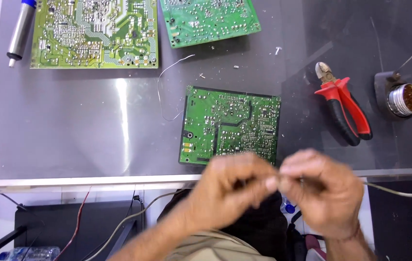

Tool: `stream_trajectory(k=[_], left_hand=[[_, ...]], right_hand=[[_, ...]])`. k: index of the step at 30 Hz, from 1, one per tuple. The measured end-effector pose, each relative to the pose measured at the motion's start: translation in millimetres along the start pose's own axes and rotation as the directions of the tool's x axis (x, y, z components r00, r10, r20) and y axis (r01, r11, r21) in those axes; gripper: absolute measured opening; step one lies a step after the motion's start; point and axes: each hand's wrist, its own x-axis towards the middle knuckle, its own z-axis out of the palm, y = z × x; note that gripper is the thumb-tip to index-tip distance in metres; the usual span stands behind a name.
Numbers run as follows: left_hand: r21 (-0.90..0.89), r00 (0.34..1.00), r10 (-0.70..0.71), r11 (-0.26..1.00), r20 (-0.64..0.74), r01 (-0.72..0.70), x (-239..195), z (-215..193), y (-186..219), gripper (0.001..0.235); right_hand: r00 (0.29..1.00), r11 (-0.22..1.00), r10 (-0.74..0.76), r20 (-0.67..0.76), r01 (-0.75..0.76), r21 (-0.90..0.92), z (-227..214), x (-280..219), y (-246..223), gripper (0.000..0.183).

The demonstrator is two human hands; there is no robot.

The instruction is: The person is working on a green circuit board placed on a metal workbench. They use a soldering iron to apply solder to specific points on the board and use pliers to cut and manipulate small wires. The person also handles small electronic components and threads them through the board.

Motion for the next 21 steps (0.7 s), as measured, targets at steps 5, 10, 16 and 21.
stream_trajectory(k=[5, 10, 16, 21], left_hand=[[-0.01, 0.993, -0.1, 0.995, -0.061, 0.1, 45, -31, 7, 0.018], [0.033, 1.0, -0.017, 0.999, 0.024, 0.016, 74, -58, 2, 0.016], [0.092, 0.998, -0.004, 0.996, -0.061, 0.009, 70, -55, -9, 0.013], [0.051, 0.998, -0.051, 0.997, 0.041, 0.049, 68, -62, -4, 0.018]], right_hand=[[0.975, 0.924, -0.215, -0.062, 0.183, -0.336, 12, 55, -7, 0.011], [0.943, 0.849, -0.331, -0.029, 0.284, -0.446, 14, 84, 4, 0.021], [0.94, 0.8, -0.34, 0.028, 0.304, -0.518, 22, 82, 8, 0.018], [0.951, 0.898, -0.301, 0.075, 0.309, -0.314, 18, 84, 6, 0.015]])
